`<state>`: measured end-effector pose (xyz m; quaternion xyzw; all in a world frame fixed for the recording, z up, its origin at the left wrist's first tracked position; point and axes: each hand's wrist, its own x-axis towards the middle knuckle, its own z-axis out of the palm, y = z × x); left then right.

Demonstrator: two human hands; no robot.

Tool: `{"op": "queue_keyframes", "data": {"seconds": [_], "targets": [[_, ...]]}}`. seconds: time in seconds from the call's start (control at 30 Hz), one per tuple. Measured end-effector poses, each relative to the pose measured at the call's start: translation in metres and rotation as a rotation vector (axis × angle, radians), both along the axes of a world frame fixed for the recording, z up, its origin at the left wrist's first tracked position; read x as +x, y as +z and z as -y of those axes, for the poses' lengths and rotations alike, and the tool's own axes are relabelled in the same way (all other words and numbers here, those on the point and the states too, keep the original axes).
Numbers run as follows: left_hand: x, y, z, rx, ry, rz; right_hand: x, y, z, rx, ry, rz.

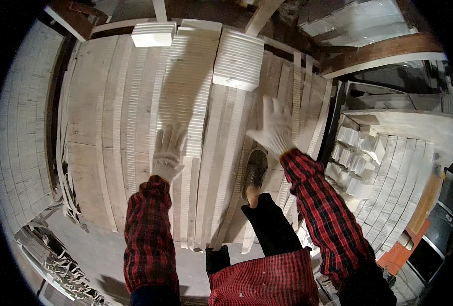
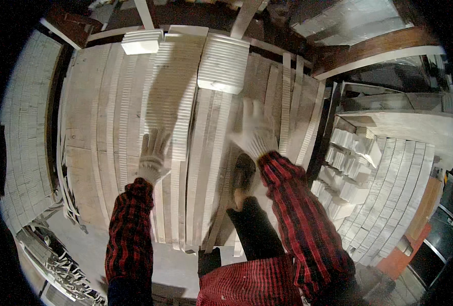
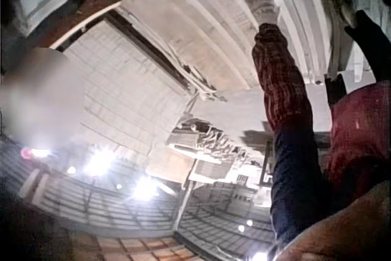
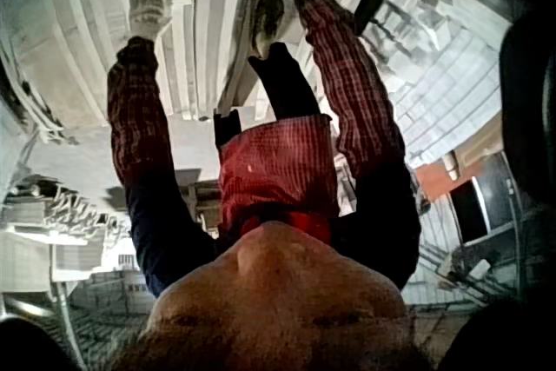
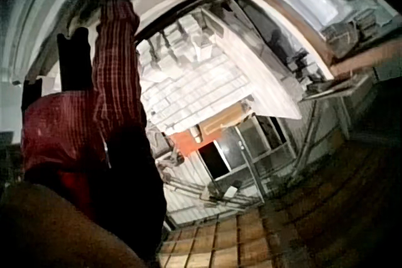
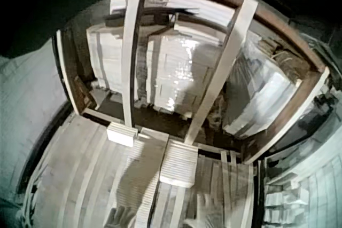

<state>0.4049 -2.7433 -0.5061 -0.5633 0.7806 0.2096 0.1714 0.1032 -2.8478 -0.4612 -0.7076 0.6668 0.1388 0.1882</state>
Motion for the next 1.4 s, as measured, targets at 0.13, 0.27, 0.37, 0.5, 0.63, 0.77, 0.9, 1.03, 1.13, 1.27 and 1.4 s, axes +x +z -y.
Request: {"op": "queue_keyframes", "data": {"seconds": [0.13, 0.27, 0.37, 0.5, 0.63, 0.77, 0.9, 1.03, 1.13, 1.27, 1.4], "targets": [[0.012, -0.065, 0.003, -0.114, -0.012, -0.062, 0.028, -0.066, 0.047, -0.222, 0.187, -0.097], [0.01, -0.069, 0.0, -0.165, 0.089, -0.21, 0.044, -0.096, 0.093, -0.21, 0.365, -0.195], [0.013, -0.087, 0.001, -0.229, 0.01, -0.189, 0.04, -0.109, 0.114, -0.343, 0.319, -0.177], [0.018, -0.073, 0.0, -0.2, 0.061, -0.238, 0.057, -0.124, 0.124, -0.339, 0.29, -0.063], [0.019, -0.087, -0.002, -0.233, 0.04, -0.267, 0.032, -0.201, 0.127, -0.721, 0.345, -0.391], [0.017, -0.086, -0.004, -0.301, 0.073, -0.285, 0.044, -0.214, 0.129, -0.748, 0.342, -0.667], [0.014, -0.075, 0.003, -0.323, 0.087, -0.342, 0.039, -0.219, 0.129, -0.693, 0.369, -0.658], [0.012, -0.071, 0.008, -0.299, 0.075, -0.296, 0.04, -0.214, 0.128, -1.002, 0.371, -1.072], [0.008, -0.074, 0.01, -0.308, 0.074, -0.318, 0.051, -0.209, 0.127, -1.114, 0.165, -1.015], [0.022, -0.089, -0.006, -0.368, 0.067, -0.331, 0.06, -0.149, 0.12, -0.605, 0.366, -0.088], [0.019, -0.089, -0.006, -0.337, 0.058, -0.308, 0.051, -0.186, 0.123, -0.709, 0.389, -0.347]]}}
